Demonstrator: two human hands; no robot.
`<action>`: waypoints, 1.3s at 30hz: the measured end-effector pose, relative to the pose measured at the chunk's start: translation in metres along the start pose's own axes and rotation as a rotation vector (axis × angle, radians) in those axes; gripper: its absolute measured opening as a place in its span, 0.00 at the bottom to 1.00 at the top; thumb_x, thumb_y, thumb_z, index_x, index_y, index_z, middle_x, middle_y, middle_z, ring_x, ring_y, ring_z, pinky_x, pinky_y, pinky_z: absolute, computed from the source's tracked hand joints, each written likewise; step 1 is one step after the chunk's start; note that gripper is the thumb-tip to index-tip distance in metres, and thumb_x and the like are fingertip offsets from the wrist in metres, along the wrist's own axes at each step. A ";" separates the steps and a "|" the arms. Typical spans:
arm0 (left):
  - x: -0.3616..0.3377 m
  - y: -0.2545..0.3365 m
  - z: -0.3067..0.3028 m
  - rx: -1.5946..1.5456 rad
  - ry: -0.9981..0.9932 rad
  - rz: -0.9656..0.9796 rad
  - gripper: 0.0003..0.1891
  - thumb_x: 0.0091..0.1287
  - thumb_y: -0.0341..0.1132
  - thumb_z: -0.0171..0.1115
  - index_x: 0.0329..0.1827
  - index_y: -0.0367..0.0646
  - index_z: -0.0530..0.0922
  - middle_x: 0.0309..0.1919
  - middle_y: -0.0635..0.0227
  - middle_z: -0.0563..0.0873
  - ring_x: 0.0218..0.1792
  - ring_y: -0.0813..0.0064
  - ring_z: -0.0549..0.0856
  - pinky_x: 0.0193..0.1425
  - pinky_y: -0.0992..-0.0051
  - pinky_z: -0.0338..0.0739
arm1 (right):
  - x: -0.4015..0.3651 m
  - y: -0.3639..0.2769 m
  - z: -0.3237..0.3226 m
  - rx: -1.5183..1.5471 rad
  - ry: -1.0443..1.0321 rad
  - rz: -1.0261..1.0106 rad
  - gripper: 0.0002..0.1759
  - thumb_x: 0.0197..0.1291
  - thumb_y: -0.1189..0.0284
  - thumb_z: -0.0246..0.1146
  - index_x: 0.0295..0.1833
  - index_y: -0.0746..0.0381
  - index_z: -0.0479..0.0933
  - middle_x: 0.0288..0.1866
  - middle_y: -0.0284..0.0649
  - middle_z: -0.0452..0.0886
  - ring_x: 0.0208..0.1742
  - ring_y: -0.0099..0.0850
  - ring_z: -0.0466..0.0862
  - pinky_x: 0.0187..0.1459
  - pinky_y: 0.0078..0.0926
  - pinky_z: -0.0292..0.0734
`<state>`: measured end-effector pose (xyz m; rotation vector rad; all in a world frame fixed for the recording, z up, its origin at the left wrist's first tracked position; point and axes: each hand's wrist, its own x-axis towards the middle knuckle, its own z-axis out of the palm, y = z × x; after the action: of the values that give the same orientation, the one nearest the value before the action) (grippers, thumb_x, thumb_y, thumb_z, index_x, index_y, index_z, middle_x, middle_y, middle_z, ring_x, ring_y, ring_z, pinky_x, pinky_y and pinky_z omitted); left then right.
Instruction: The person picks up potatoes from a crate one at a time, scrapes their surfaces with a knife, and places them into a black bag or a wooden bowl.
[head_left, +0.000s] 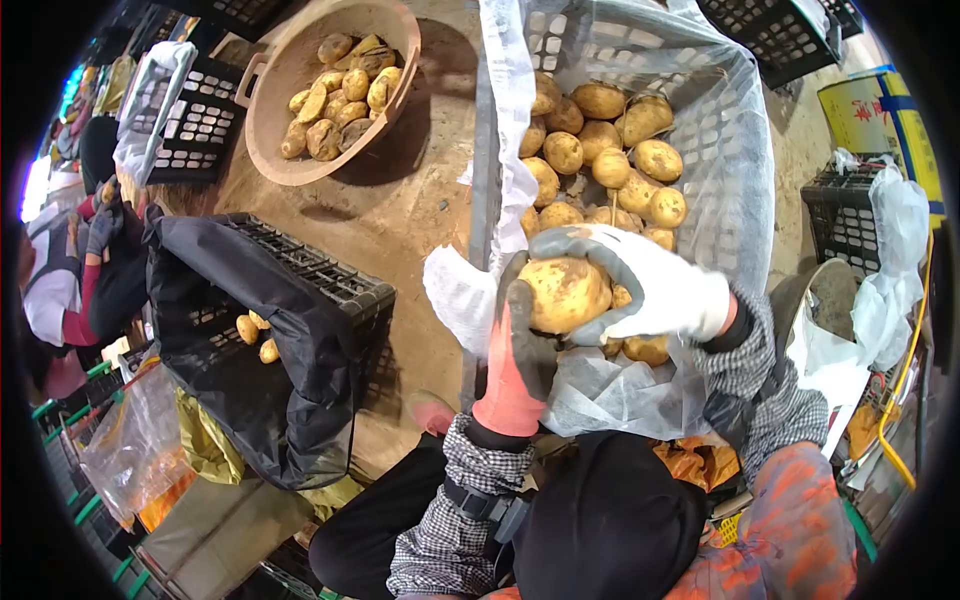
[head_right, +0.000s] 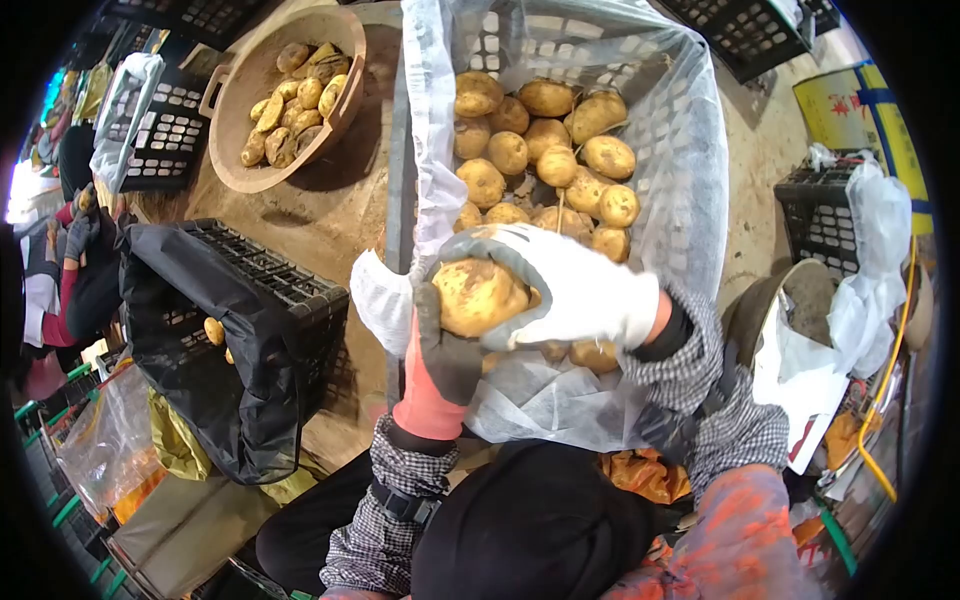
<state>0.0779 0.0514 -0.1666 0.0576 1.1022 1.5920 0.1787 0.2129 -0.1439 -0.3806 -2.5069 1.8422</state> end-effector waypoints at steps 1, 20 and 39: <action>-0.001 -0.001 0.001 -0.083 -0.069 0.047 0.20 0.80 0.40 0.38 0.64 0.34 0.67 0.55 0.57 0.78 0.58 0.69 0.79 0.63 0.68 0.75 | -0.008 -0.005 0.009 0.120 0.066 0.010 0.41 0.49 0.60 0.71 0.68 0.64 0.66 0.65 0.47 0.73 0.67 0.39 0.72 0.67 0.35 0.64; -0.005 0.004 0.003 0.508 -0.010 0.188 0.27 0.73 0.42 0.49 0.68 0.34 0.59 0.59 0.53 0.72 0.58 0.64 0.77 0.62 0.66 0.75 | -0.019 0.010 0.044 0.226 0.422 0.137 0.20 0.70 0.67 0.51 0.61 0.69 0.72 0.49 0.46 0.81 0.53 0.35 0.81 0.57 0.29 0.73; -0.001 0.007 0.001 0.479 0.028 0.231 0.27 0.78 0.44 0.37 0.72 0.33 0.58 0.64 0.49 0.70 0.59 0.59 0.79 0.60 0.69 0.79 | -0.019 0.013 0.037 0.677 0.296 0.089 0.28 0.69 0.59 0.58 0.68 0.65 0.67 0.63 0.39 0.73 0.64 0.26 0.71 0.66 0.28 0.66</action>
<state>0.0733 0.0516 -0.1610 0.4979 1.5226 1.4966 0.1939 0.1783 -0.1645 -0.6712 -1.5799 2.3044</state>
